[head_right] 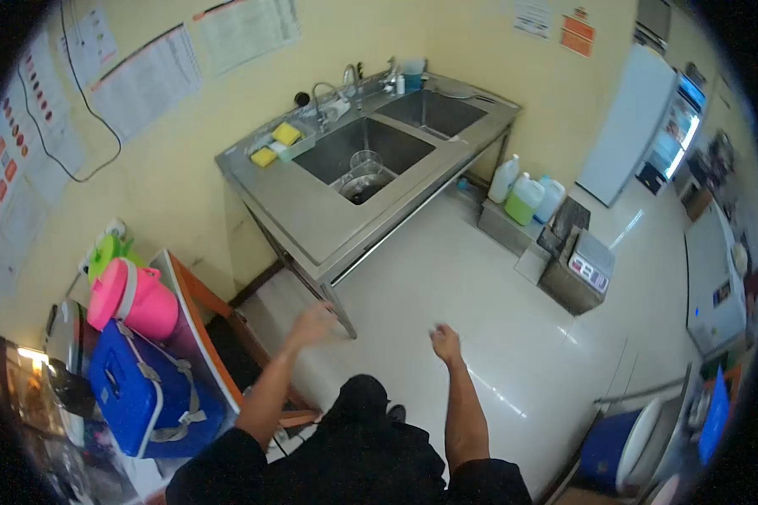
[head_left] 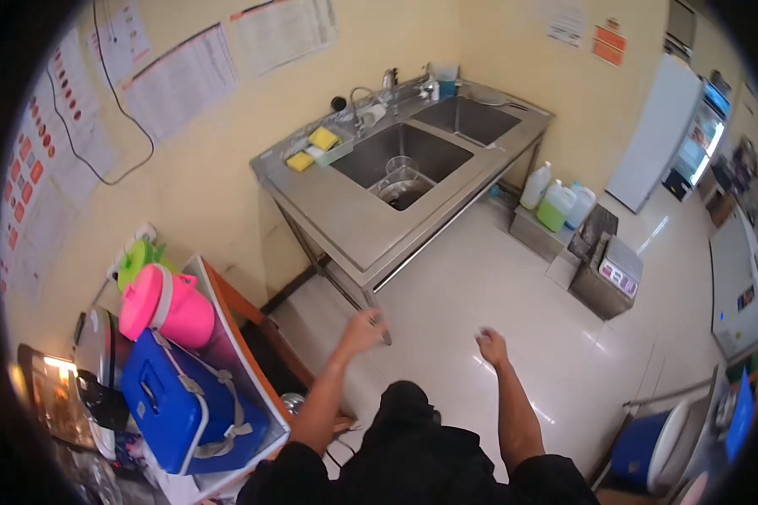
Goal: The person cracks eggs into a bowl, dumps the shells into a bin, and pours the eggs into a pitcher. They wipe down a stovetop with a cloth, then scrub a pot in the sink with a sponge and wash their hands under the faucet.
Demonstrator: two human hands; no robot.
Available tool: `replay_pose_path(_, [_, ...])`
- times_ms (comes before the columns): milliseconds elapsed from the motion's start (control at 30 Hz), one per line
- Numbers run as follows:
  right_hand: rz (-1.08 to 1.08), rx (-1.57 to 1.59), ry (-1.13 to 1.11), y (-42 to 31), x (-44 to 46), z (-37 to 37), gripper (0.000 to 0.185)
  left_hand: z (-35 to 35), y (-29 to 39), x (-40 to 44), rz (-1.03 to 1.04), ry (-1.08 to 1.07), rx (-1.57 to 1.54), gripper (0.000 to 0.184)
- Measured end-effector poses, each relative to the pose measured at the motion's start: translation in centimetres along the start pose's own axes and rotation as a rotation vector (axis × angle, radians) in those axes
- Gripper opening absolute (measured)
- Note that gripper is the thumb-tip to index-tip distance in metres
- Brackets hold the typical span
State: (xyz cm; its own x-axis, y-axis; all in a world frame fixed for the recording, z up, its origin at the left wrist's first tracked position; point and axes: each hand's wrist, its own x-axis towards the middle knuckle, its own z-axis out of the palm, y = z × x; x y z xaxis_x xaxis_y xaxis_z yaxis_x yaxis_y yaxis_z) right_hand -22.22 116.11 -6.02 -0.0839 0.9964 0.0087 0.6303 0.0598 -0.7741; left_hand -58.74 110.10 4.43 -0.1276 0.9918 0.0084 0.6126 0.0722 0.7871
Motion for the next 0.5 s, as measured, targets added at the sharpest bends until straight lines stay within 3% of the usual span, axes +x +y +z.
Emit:
replay_pose_path(33, [-0.049,0.111,-0.08,-3.9,5.4,-0.1,0.036,-2.9,1.7,2.1,-0.09,0.057,0.148,0.046])
replay_pose_path(67, [-0.143,0.165,-0.208,-7.5,10.3,-1.0,0.036,-4.3,-0.7,5.2,-0.097,0.097,0.263,0.047])
replay_pose_path(133, [-0.286,-0.023,-0.39,-12.5,19.0,-4.2,0.034,-6.0,-3.5,10.8,-0.16,0.148,0.52,0.051])
replay_pose_path(200, [-0.358,-0.052,-0.265,-10.5,27.8,-6.1,0.033,-7.5,-3.8,15.7,-0.276,0.161,0.798,0.055])
replay_pose_path(300, [-0.232,-0.08,0.017,-7.5,35.3,-11.4,0.034,-7.2,-4.2,22.8,-0.408,0.028,0.823,0.063])
replay_pose_path(333, [-0.228,-0.081,0.06,-2.9,37.9,-12.4,0.035,-6.9,-4.5,25.0,-0.447,0.034,0.77,0.065])
replay_pose_path(400, [-0.158,-0.352,0.007,0.5,40.3,-16.7,0.041,-5.8,-5.2,30.2,-0.523,0.056,0.654,0.069])
replay_pose_path(433, [0.031,-0.231,-0.097,-0.8,40.2,-19.3,0.039,-5.4,-5.6,32.8,-0.542,0.122,0.645,0.07])
replay_pose_path(500, [0.001,-0.073,-0.009,3.6,42.3,-22.3,0.032,-5.0,-6.3,38.1,-0.582,0.246,0.642,0.071])
